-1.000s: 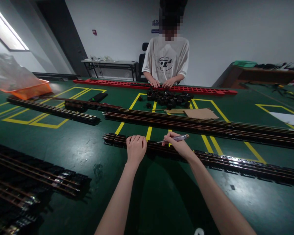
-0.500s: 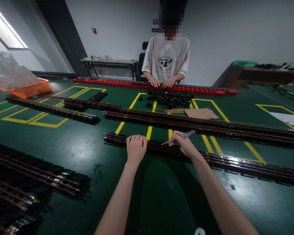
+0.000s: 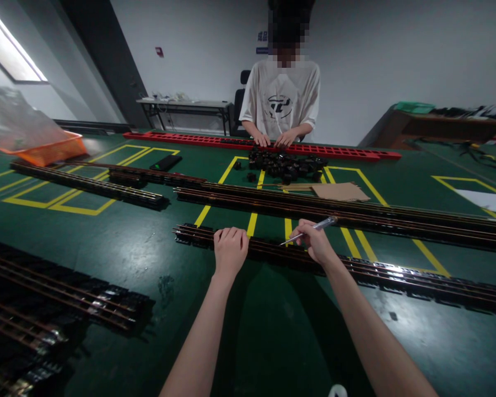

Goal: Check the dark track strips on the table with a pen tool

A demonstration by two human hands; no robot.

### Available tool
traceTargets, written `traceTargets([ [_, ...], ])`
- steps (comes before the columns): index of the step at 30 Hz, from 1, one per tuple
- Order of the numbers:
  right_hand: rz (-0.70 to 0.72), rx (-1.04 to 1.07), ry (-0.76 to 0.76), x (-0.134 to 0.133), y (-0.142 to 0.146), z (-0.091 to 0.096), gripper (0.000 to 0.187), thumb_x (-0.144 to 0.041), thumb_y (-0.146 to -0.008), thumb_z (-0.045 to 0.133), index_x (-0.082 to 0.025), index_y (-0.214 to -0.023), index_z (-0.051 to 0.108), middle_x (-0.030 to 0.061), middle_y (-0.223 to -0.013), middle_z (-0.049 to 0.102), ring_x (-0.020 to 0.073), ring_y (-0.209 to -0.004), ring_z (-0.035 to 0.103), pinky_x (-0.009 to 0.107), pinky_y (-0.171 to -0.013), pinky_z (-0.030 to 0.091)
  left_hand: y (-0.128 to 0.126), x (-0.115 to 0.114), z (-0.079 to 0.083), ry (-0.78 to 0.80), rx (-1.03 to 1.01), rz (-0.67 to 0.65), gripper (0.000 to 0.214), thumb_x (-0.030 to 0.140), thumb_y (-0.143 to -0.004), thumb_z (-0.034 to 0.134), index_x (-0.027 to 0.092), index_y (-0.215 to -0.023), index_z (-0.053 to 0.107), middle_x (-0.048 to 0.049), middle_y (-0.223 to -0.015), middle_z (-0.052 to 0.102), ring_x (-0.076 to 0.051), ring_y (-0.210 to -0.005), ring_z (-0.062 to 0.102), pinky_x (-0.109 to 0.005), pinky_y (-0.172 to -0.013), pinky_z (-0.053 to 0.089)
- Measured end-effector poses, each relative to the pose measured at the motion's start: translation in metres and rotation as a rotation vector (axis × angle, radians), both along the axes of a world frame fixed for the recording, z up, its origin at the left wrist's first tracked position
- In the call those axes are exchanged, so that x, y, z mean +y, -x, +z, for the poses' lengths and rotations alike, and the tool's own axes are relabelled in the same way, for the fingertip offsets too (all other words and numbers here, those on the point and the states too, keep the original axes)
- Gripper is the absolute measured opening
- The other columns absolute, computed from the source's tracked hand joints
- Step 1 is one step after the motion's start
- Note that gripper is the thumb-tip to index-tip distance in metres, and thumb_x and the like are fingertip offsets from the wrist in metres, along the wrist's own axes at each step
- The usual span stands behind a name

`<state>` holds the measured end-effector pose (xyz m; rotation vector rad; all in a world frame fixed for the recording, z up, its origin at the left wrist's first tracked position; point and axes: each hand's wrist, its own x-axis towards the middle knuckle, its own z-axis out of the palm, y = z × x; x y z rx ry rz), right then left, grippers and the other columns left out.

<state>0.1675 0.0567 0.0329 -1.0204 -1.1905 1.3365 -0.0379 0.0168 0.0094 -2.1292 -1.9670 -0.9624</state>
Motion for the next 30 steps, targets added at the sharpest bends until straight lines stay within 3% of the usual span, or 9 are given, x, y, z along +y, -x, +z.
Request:
traceTargets([
  [19,-0.026,-0.036,-0.078,0.000,0.004,0.000,0.022,-0.024,-0.063,0.054,-0.021,-0.044,0.045,-0.0011,-0.043,0.051,0.0108,-0.041,0.042,0.027,-0.048,0.035,0.001,0.001,-0.003,-0.028,-0.028,0.001,0.026,0.019,-0.088,0.039,0.021,-0.082,0.064,-0.0035,-0.088,0.071,-0.020,-0.086,0.060,-0.039,-0.087,0.034],
  [30,0.006,-0.051,-0.151,0.000,0.018,-0.006,0.023,-0.024,-0.068,0.052,-0.022,-0.047,0.042,-0.0023,-0.043,0.052,0.0119,-0.042,0.044,0.028,-0.051,0.036,0.011,0.003,-0.003,-0.032,-0.075,0.086,0.025,0.017,-0.085,0.040,0.021,-0.081,0.064,-0.0037,-0.086,0.071,-0.021,-0.085,0.061,-0.041,-0.088,0.034],
])
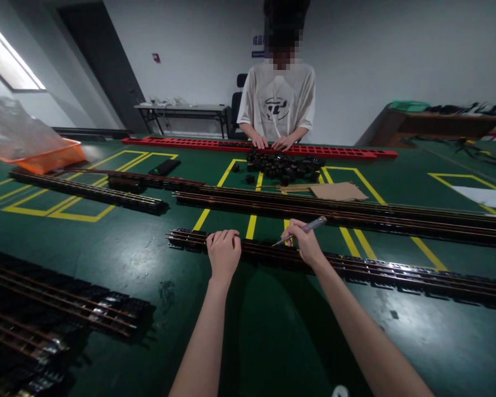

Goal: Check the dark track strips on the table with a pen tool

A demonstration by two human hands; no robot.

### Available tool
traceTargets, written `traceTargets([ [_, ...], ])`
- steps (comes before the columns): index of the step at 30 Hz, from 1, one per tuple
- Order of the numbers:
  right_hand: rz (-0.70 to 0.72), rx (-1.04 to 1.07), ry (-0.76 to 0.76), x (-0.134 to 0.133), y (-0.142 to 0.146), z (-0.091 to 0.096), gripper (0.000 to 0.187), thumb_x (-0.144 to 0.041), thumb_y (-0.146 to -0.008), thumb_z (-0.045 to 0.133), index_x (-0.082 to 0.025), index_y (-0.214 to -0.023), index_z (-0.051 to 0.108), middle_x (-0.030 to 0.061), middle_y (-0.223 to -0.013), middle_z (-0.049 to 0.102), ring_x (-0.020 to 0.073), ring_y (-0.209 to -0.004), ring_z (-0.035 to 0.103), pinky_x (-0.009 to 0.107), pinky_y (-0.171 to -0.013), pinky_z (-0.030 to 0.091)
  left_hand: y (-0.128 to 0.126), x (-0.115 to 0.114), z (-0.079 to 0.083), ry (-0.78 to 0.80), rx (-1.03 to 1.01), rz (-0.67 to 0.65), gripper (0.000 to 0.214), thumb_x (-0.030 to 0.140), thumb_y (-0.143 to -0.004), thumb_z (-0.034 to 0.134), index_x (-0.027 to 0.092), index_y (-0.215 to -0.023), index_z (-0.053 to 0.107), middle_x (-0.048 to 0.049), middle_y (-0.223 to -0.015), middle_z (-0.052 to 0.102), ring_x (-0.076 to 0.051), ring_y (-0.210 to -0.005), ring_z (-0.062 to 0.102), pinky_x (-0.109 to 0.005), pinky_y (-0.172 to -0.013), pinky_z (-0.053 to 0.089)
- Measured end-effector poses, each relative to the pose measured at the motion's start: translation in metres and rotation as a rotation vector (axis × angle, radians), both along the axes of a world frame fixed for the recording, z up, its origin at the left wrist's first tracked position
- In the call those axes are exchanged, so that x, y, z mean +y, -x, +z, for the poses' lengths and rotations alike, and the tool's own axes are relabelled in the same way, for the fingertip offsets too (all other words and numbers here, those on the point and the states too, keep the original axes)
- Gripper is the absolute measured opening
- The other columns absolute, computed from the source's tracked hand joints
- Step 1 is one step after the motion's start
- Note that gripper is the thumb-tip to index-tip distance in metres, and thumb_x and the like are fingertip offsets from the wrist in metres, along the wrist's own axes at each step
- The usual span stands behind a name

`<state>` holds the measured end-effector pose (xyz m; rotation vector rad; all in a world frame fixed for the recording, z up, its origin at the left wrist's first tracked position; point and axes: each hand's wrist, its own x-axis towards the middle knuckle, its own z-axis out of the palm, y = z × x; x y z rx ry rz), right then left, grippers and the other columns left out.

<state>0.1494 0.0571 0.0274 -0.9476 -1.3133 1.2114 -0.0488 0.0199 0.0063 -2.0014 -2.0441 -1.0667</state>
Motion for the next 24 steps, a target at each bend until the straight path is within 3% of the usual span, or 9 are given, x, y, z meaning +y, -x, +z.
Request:
traceTargets([
  [14,0.015,0.033,-0.006,0.002,0.000,-0.002,0.021,-0.021,-0.066,0.052,-0.020,-0.046,0.045,-0.0020,-0.044,0.053,0.0107,-0.041,0.045,0.025,-0.046,0.033,-0.001,-0.001,-0.002,-0.007,0.059,0.000,0.026,0.017,-0.086,0.040,0.020,-0.085,0.065,-0.0044,-0.089,0.071,-0.022,-0.088,0.061,-0.043,-0.091,0.036],
  [20,0.028,0.050,-0.019,0.005,-0.001,-0.008,0.020,-0.020,-0.067,0.052,-0.020,-0.048,0.045,-0.0026,-0.044,0.054,0.0103,-0.041,0.046,0.024,-0.045,0.034,-0.026,-0.007,-0.005,-0.087,0.086,-0.094,0.025,0.017,-0.087,0.041,0.018,-0.088,0.066,-0.0054,-0.096,0.071,-0.019,-0.093,0.063,-0.043,-0.108,0.022],
  [24,0.059,0.033,-0.018,0.005,-0.004,-0.008,0.021,-0.021,-0.070,0.052,-0.020,-0.050,0.045,-0.0033,-0.045,0.054,0.0103,-0.042,0.047,0.024,-0.048,0.036,-0.039,-0.009,-0.003,-0.075,0.128,-0.159,0.025,0.019,-0.088,0.041,0.017,-0.089,0.066,-0.0052,-0.095,0.071,-0.019,-0.090,0.063,-0.042,-0.101,0.029],
])
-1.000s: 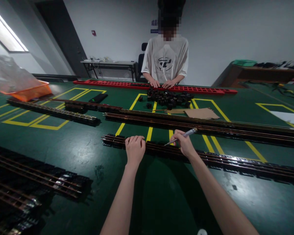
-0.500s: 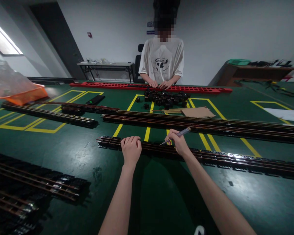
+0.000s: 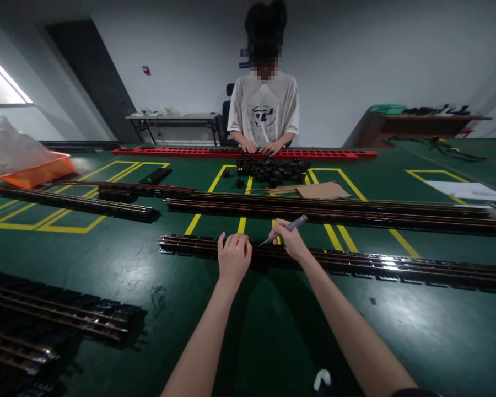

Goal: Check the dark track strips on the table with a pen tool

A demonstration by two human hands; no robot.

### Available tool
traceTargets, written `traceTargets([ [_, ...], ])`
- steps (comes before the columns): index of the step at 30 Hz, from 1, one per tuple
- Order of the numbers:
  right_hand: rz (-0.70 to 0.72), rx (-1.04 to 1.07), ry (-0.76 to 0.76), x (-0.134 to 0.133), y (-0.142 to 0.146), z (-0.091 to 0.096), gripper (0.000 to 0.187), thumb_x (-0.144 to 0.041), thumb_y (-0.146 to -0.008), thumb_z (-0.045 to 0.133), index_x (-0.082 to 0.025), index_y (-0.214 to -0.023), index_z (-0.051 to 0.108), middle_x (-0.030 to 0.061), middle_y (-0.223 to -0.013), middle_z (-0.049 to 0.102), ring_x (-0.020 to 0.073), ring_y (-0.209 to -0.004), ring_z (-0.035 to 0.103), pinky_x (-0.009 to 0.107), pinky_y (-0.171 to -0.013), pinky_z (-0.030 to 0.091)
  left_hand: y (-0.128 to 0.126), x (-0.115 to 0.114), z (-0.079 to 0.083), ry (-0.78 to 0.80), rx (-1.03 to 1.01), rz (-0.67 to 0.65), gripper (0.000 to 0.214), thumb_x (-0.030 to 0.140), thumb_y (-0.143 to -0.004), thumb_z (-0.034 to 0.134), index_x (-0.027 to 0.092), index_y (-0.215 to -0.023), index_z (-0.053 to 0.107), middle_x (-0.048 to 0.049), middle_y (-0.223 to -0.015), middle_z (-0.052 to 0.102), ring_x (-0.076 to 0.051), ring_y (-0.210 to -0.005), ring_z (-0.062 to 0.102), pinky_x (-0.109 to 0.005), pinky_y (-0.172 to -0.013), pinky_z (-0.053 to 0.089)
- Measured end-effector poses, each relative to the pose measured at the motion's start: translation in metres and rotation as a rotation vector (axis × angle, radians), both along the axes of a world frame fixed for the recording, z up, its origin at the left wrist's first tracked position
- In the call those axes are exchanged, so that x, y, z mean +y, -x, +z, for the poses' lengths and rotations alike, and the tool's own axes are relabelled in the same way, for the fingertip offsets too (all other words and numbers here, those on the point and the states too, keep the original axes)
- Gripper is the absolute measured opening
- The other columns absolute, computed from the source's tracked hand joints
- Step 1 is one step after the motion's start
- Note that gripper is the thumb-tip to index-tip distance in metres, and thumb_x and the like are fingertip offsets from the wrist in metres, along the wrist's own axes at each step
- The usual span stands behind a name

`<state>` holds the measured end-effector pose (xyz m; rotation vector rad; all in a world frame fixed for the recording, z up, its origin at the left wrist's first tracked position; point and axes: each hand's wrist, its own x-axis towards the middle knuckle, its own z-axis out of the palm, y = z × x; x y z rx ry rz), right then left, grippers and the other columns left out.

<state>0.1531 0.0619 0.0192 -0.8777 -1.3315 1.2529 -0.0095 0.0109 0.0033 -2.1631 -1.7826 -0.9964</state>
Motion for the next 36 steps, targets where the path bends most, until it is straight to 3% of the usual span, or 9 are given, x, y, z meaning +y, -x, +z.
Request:
traceTargets([
  [4,0.066,-0.032,0.016,-0.001,-0.007,0.004,0.023,-0.023,-0.072,0.054,-0.020,-0.051,0.046,-0.0033,-0.047,0.055,0.0111,-0.047,0.053,0.025,-0.055,0.041,-0.001,0.001,0.002,0.039,0.037,-0.035,0.030,0.021,-0.090,0.038,0.017,-0.085,0.067,-0.0048,-0.089,0.072,-0.019,-0.084,0.063,-0.040,-0.090,0.035],
  [11,0.147,-0.086,0.013,-0.006,-0.020,0.007,0.022,-0.028,-0.076,0.057,-0.019,-0.057,0.049,-0.0031,-0.052,0.058,0.0122,-0.054,0.058,0.028,-0.065,0.044,0.001,0.002,0.003,0.044,0.043,-0.028,0.032,0.022,-0.090,0.036,0.017,-0.084,0.067,-0.0046,-0.086,0.071,-0.018,-0.082,0.063,-0.038,-0.085,0.035],
  [26,0.078,-0.144,0.024,-0.019,-0.051,0.009,0.025,-0.032,-0.075,0.057,-0.021,-0.056,0.046,-0.0038,-0.051,0.058,0.0124,-0.055,0.057,0.030,-0.070,0.044,-0.013,0.002,0.002,0.012,0.056,0.121,0.036,0.026,-0.089,0.036,0.016,-0.078,0.068,-0.0086,-0.083,0.071,-0.022,-0.080,0.062,-0.042,-0.087,0.035],
  [30,0.038,-0.174,-0.006,-0.024,-0.050,0.012,0.024,-0.029,-0.076,0.055,-0.021,-0.055,0.045,-0.0039,-0.049,0.057,0.0124,-0.055,0.056,0.030,-0.071,0.043,-0.016,0.000,0.001,-0.011,0.100,0.062,0.038,0.024,-0.090,0.034,0.014,-0.080,0.069,-0.0103,-0.086,0.071,-0.021,-0.079,0.063,-0.044,-0.092,0.034],
  [36,0.034,-0.135,0.003,-0.024,-0.047,0.013,0.022,-0.025,-0.074,0.055,-0.021,-0.055,0.046,-0.0041,-0.049,0.057,0.0122,-0.054,0.055,0.028,-0.068,0.043,-0.020,-0.001,-0.002,-0.032,0.122,-0.017,0.039,0.026,-0.091,0.033,0.013,-0.090,0.069,-0.0114,-0.092,0.071,-0.022,-0.084,0.064,-0.041,-0.085,0.038],
])
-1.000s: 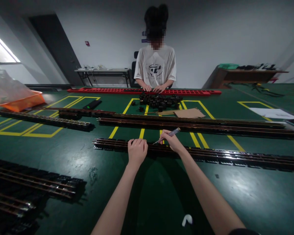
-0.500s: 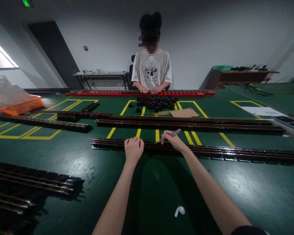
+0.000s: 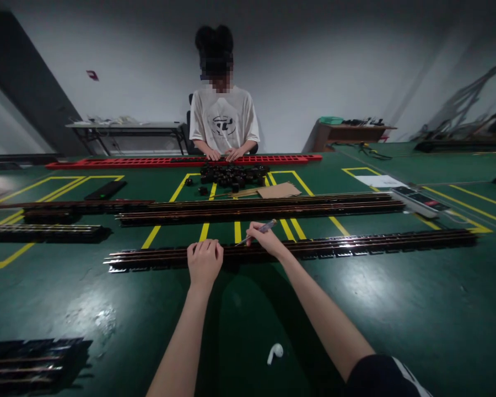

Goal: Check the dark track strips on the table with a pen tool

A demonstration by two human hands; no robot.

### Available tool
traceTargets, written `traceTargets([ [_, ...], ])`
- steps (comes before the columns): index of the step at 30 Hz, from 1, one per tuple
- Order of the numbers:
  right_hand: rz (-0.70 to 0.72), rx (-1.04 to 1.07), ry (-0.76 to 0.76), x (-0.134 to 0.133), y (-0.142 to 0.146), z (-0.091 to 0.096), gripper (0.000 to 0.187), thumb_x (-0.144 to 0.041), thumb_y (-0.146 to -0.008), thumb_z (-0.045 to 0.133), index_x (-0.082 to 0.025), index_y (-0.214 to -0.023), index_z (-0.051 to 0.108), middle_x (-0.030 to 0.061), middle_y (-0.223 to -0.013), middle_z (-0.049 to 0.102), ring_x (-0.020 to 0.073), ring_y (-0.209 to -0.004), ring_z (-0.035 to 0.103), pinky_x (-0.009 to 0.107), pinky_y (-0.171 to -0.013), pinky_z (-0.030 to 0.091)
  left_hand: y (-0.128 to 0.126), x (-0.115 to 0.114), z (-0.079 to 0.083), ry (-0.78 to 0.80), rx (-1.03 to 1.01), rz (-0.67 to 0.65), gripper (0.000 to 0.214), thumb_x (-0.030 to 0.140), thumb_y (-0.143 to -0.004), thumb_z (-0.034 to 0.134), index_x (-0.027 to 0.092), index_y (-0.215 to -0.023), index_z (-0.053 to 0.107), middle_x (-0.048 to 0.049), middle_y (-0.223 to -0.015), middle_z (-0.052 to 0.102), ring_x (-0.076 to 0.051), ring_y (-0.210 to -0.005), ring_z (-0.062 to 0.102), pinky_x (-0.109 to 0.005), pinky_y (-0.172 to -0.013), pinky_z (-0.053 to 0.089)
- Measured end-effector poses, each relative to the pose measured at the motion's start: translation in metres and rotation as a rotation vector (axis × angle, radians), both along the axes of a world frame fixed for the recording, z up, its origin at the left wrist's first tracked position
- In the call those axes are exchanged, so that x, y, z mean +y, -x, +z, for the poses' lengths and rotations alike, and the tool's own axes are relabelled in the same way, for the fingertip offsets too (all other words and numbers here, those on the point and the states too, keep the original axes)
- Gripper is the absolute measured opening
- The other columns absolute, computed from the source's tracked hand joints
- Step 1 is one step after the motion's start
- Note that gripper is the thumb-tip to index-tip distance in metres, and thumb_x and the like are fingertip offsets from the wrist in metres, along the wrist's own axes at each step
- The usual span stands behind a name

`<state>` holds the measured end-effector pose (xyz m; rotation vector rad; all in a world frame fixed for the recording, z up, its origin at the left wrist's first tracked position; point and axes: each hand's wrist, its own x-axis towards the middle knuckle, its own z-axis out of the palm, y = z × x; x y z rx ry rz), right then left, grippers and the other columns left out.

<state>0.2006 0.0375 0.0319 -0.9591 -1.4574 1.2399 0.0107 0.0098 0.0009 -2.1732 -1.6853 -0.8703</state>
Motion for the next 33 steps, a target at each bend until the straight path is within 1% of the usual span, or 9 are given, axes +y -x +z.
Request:
traceTargets([
  [9,-0.041,0.049,-0.008,-0.0012,0.0000,-0.0004,0.022,-0.023,-0.074,0.052,-0.020,-0.053,0.046,-0.0040,-0.047,0.055,0.0115,-0.051,0.054,0.028,-0.065,0.044,0.0021,-0.0006,0.0041,0.002,0.029,-0.042,0.037,0.026,-0.090,0.034,0.016,-0.086,0.069,-0.0105,-0.088,0.071,-0.024,-0.082,0.063,-0.041,-0.080,0.039],
  [14,-0.065,0.065,-0.009,0.0008,-0.0012,-0.0035,0.021,-0.021,-0.073,0.051,-0.020,-0.053,0.046,-0.0044,-0.046,0.054,0.0111,-0.050,0.054,0.027,-0.065,0.044,0.0028,-0.0009,0.0046,0.017,0.043,-0.038,0.035,0.026,-0.090,0.035,0.015,-0.085,0.068,-0.0091,-0.087,0.071,-0.023,-0.082,0.063,-0.041,-0.081,0.038],
  [18,-0.084,0.080,0.000,0.0013,-0.0010,-0.0029,0.022,-0.019,-0.071,0.049,-0.020,-0.050,0.044,-0.0047,-0.043,0.051,0.0108,-0.046,0.051,0.026,-0.060,0.043,0.0048,0.0002,0.0028,0.023,0.059,-0.048,0.036,0.027,-0.091,0.035,0.014,-0.086,0.068,-0.0090,-0.088,0.071,-0.023,-0.082,0.062,-0.040,-0.081,0.038],
  [23,-0.069,0.084,-0.003,-0.0008,-0.0009,-0.0004,0.021,-0.020,-0.071,0.051,-0.020,-0.051,0.045,-0.0043,-0.044,0.052,0.0110,-0.048,0.053,0.026,-0.061,0.043,0.0068,0.0018,0.0006,0.043,0.043,-0.064,0.036,0.028,-0.090,0.035,0.014,-0.088,0.068,-0.0092,-0.089,0.071,-0.023,-0.083,0.063,-0.040,-0.081,0.038],
  [33,-0.070,0.076,-0.006,-0.0005,-0.0011,-0.0022,0.022,-0.020,-0.073,0.051,-0.020,-0.052,0.045,-0.0045,-0.045,0.053,0.0107,-0.049,0.052,0.025,-0.060,0.042,0.0059,0.0010,0.0019,0.015,0.035,-0.067,0.035,0.028,-0.090,0.035,0.017,-0.085,0.068,-0.0087,-0.087,0.071,-0.023,-0.080,0.062,-0.040,-0.079,0.039],
])
